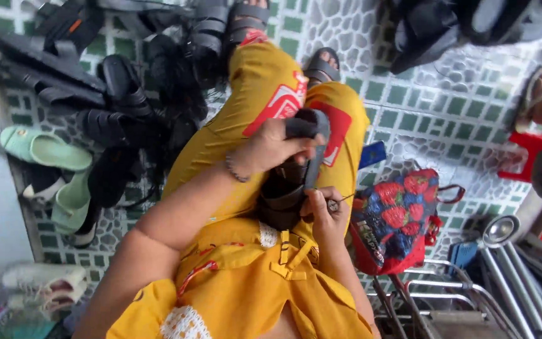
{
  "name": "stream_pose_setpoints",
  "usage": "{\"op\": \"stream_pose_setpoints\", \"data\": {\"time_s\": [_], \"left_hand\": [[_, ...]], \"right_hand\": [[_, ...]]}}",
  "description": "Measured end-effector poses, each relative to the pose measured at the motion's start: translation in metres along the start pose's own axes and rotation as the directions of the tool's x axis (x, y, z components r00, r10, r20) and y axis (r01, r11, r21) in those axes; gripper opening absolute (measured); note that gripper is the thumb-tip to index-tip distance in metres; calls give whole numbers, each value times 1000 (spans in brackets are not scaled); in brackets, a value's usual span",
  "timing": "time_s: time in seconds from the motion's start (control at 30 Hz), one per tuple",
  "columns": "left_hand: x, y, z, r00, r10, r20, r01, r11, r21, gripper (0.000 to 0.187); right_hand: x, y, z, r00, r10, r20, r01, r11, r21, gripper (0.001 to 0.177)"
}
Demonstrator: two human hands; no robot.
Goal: The person sits on the floor and scrubs the interior of a black shoe using a small brush. They repeatedly rub the inside surface while holding the shoe steady with their other hand.
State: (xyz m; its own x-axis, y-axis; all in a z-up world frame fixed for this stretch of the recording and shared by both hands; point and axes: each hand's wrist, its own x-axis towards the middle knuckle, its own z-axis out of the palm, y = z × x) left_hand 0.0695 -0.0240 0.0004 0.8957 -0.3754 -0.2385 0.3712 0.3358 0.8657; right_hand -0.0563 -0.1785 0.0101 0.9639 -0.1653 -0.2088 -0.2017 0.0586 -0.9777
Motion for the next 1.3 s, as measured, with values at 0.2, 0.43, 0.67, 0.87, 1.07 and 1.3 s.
{"op": "stream_pose_setpoints", "data": {"time_s": [0.2,0.43,0.67,0.87,1.07,1.3], "left_hand": [[-38,46,-108,969,147,-198,94,521,848,15],[-48,7,-44,933,353,63,-132,174,976,63],[-58,-13,10,971,33,238,-234,350,907,55],[-89,7,13,933,325,152,-286,415,864,35],[-170,-29,-28,939,300,-165,-75,649,757,27],[-207,-1,-44,945,-324,-43,280,734,619,11]], "right_hand": [[-32,9,-13,995,-92,-33,58,833,-550,51],[-42,-16,-1,969,234,-77,-225,714,-663,59],[-47,9,-17,973,198,-119,-228,732,-642,51],[-40,9,-14,984,159,-76,-170,741,-650,51],[-23,-18,-65,949,213,-232,-295,857,-423,15],[-6,-37,-107,789,-106,-605,-106,947,-304,25]]}}
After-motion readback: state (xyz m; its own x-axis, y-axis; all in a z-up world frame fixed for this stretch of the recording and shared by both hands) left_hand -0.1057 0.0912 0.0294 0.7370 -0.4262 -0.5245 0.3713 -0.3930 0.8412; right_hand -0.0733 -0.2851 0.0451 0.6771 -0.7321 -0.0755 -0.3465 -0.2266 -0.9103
